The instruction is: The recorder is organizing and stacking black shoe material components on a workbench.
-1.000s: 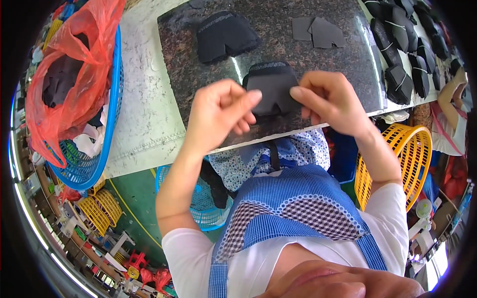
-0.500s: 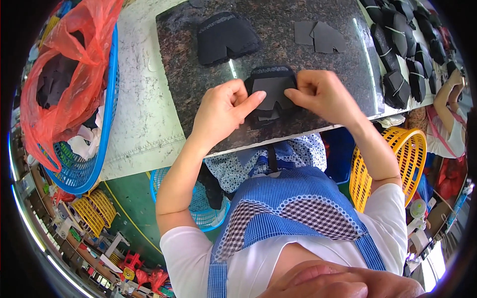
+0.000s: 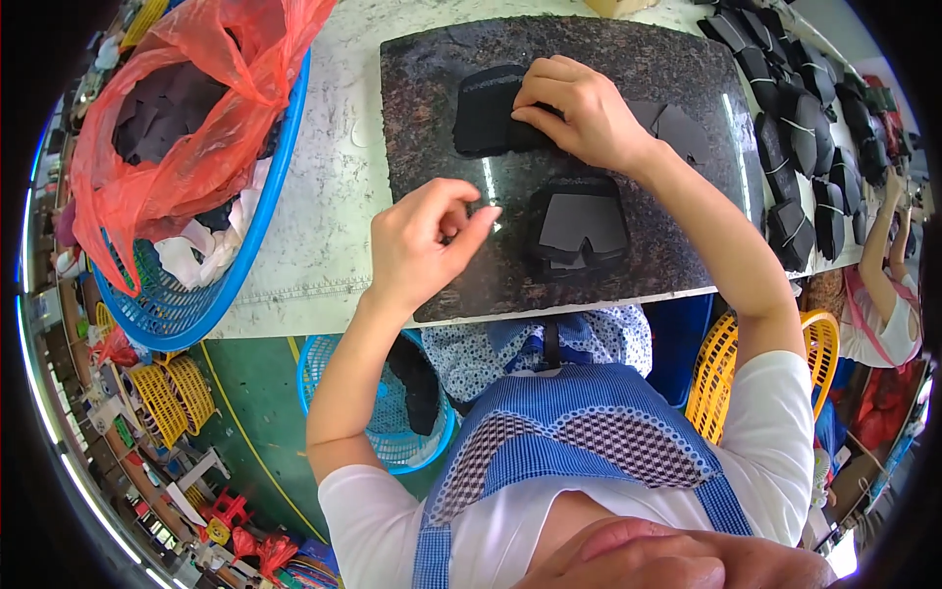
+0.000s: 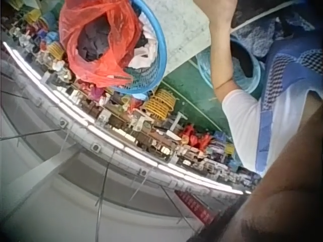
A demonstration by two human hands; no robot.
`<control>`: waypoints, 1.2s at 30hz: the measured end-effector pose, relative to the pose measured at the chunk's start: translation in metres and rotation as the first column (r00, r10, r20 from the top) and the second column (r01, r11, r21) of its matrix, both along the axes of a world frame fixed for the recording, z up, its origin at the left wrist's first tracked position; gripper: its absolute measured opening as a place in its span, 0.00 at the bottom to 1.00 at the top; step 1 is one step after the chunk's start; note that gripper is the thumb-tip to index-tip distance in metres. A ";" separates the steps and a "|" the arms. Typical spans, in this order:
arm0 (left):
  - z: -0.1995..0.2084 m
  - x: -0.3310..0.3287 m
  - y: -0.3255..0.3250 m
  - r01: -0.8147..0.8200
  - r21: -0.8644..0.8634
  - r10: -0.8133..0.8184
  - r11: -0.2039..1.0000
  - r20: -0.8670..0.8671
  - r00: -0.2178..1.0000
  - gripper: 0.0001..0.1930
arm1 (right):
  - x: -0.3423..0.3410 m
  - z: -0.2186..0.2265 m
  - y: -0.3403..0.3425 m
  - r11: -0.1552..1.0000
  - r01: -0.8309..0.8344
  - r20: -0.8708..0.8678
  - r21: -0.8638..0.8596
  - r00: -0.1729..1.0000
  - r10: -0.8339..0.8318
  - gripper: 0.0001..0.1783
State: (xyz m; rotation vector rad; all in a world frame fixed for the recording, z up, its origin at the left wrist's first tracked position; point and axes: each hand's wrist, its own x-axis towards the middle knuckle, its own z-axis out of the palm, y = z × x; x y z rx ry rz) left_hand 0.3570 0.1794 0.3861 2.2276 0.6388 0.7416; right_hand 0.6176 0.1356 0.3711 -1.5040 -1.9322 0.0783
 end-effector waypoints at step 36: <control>-0.004 0.208 0.004 0.468 -0.480 -0.561 0.742 -0.062 0.825 0.16 | 0.073 0.021 -0.146 0.801 0.342 -0.454 -0.492 0.684 -0.571 0.17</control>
